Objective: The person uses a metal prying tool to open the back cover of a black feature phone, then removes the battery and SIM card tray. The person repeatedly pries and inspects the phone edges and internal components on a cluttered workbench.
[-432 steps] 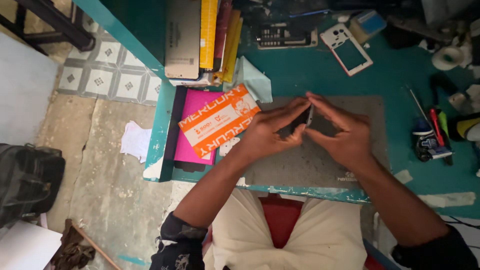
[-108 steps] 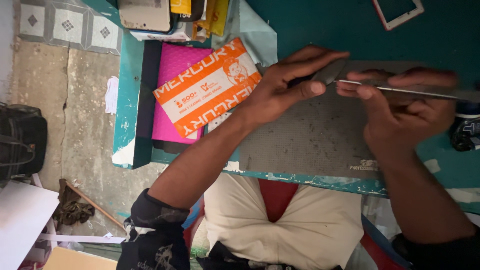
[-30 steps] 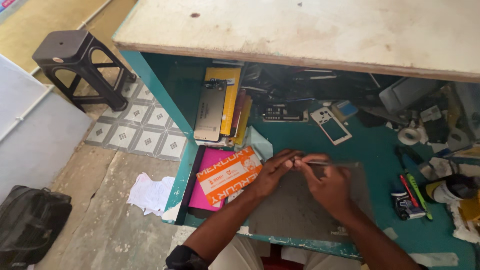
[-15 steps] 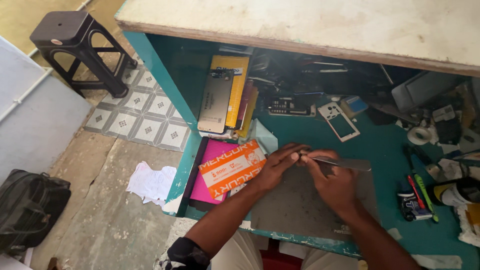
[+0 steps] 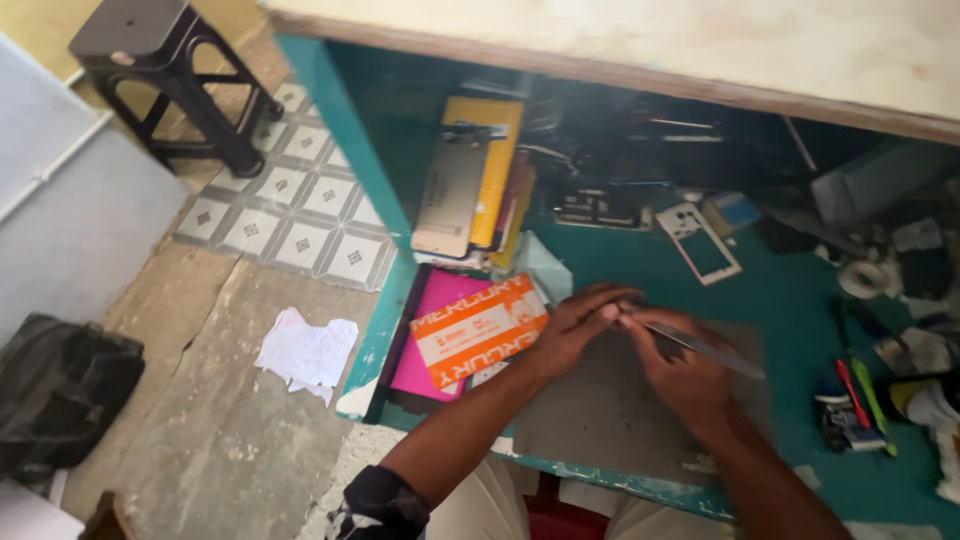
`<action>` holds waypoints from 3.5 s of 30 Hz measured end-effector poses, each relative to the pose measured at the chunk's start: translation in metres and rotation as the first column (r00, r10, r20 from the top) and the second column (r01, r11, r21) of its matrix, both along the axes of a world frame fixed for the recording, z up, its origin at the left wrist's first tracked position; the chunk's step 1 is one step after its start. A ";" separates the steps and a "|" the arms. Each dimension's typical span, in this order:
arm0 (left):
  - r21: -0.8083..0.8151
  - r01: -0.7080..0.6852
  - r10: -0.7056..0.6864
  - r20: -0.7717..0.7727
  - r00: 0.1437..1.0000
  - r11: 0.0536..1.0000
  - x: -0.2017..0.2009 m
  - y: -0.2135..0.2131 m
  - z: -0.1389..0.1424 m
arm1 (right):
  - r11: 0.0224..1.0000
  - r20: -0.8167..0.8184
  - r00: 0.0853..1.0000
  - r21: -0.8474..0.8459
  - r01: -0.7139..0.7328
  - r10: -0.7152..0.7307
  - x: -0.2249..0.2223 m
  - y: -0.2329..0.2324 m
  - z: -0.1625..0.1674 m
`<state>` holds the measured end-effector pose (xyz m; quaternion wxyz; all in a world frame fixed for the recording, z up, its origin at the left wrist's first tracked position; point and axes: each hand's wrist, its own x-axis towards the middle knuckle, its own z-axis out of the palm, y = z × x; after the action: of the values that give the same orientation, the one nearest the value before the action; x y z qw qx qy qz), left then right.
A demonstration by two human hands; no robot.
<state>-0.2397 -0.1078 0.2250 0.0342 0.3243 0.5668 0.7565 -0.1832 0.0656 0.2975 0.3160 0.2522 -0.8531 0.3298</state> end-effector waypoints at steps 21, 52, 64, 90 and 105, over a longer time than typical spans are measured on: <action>0.018 0.005 -0.005 0.037 0.999 1.000 0.003 0.003 0.006 | 0.992 -0.051 0.998 0.123 0.042 -0.036 0.001 -0.006 0.005; -0.078 -0.071 0.070 -0.015 0.997 0.994 0.009 0.001 0.022 | 0.981 0.055 0.980 -0.051 -0.188 0.190 -0.001 -0.003 0.018; -0.137 0.020 -0.023 -0.018 1.000 0.990 0.008 0.003 0.020 | 0.994 0.260 0.966 0.108 -0.022 -0.007 -0.002 0.005 0.032; -0.021 -0.018 0.019 0.086 0.996 1.000 0.003 0.006 -0.010 | 0.679 0.394 0.753 -0.728 -0.095 0.527 -0.027 0.033 0.005; -0.002 0.030 -0.030 0.097 0.995 1.000 0.009 0.001 -0.003 | 0.868 0.236 0.932 -0.477 -0.135 0.275 -0.008 0.016 0.023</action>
<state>-0.2310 -0.1070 0.2219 0.0735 0.2959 0.5608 0.7698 -0.1909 0.0817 0.3210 0.1973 0.2094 -0.7579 0.5855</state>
